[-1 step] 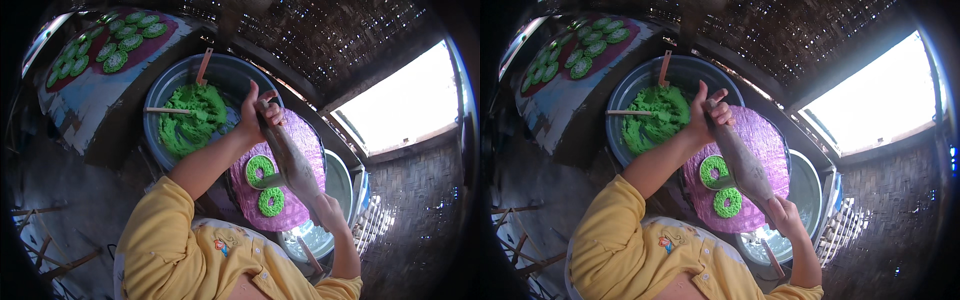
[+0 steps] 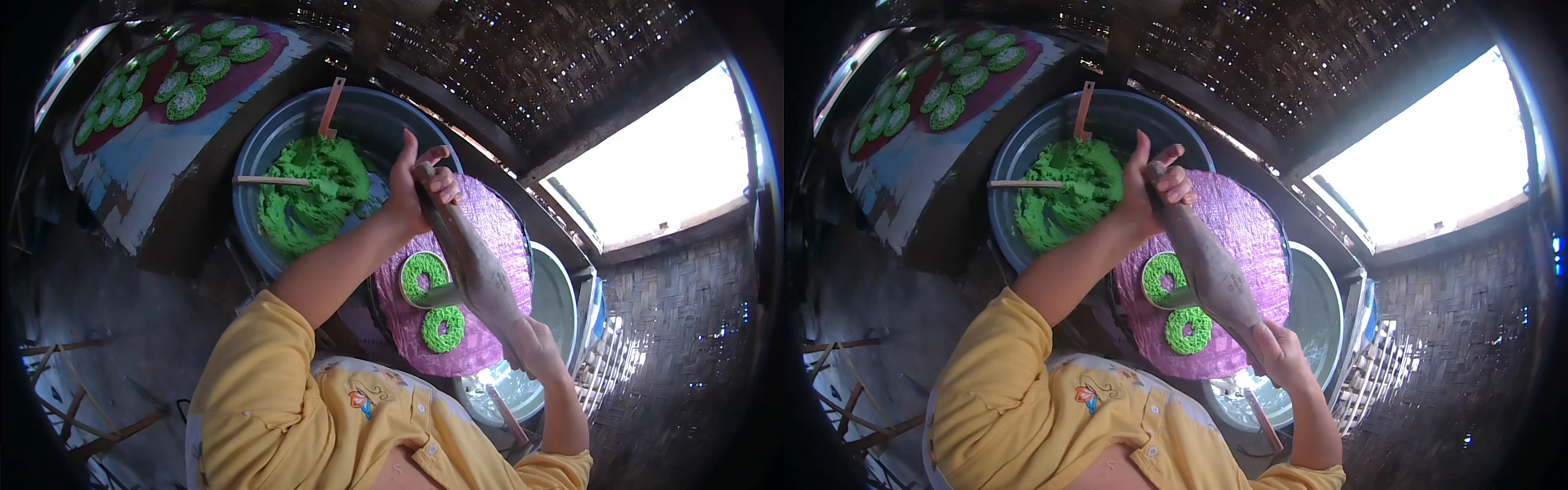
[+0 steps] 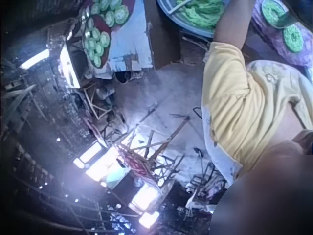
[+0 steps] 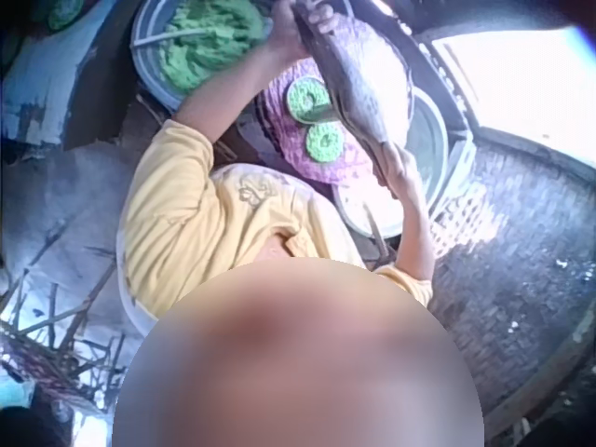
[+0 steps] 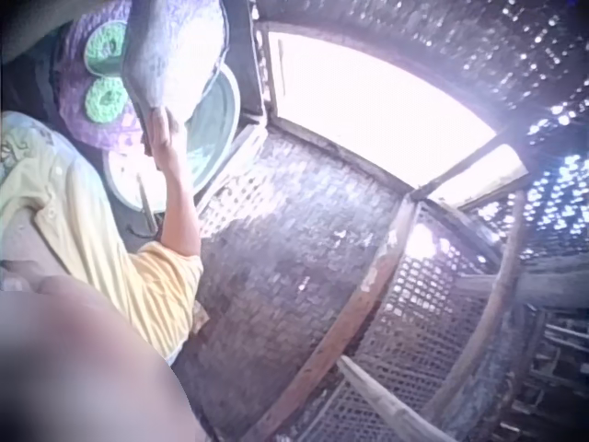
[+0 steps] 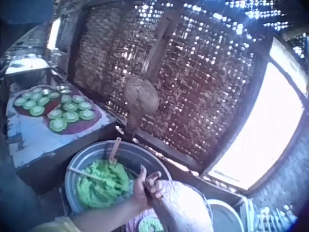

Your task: The person scoops green dough from a metal bowl and loads it into a wooden press. They press the dough through a circular mold onto a purple tray, forming ring-shaped cakes. The person repeats this process to create multiple green dough rings.

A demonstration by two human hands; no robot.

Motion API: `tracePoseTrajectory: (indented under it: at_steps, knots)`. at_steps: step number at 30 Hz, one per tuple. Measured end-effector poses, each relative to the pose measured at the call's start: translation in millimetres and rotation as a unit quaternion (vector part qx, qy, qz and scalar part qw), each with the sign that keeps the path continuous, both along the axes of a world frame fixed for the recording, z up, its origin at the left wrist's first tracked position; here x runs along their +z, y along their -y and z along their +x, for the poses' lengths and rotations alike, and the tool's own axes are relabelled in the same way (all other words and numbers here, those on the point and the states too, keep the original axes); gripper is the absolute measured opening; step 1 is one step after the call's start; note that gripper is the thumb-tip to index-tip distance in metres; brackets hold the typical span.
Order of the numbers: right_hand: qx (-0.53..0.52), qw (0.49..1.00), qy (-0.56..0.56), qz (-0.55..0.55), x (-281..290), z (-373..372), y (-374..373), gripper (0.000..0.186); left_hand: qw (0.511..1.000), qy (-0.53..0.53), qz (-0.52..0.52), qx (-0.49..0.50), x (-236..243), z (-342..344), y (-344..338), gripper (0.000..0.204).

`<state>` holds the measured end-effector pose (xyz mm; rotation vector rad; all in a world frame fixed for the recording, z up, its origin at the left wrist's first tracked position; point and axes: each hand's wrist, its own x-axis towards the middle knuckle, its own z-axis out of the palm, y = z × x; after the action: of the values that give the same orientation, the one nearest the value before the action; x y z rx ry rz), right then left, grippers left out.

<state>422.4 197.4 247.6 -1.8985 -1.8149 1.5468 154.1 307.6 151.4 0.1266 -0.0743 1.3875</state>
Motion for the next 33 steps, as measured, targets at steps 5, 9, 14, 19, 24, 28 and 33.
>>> tracePoseTrajectory:
  at_steps: [5, 9, 14, 19, 24, 28, 33]
  knots:
    - [0.013, 0.998, -0.06, 0.004, -24, -13, 5, 0.04, 0.999, -0.027, 0.02, 0.029, 4, -22, 2, 0.068]
    - [0.007, 0.988, -0.145, 0.051, -33, -23, -11, 0.037, 0.993, -0.09, 0.048, 0.061, 26, -44, -12, 0.076]
    - [-0.069, 0.946, -0.309, 0.072, -33, -40, -23, 0.037, 0.898, -0.375, 0.215, 0.08, 40, -41, 7, 0.064]
    - [0.041, 0.952, -0.285, 0.105, -50, -69, -35, 0.038, 0.519, -0.823, 0.182, 0.142, -2, -19, 37, 0.057]
    - [0.121, 0.936, 0.038, 0.329, -71, -73, -58, 0.024, 0.38, -0.816, 0.287, 0.329, -24, -68, 69, 0.043]
    - [0.109, 0.926, 0.128, 0.338, -90, -70, -62, 0.02, 0.893, -0.376, 0.197, 0.148, -6, -103, 106, 0.039]
    - [0.14, 0.918, 0.139, 0.344, -100, -72, -63, 0.016, 0.847, -0.452, 0.121, 0.253, 16, -125, 127, 0.029]
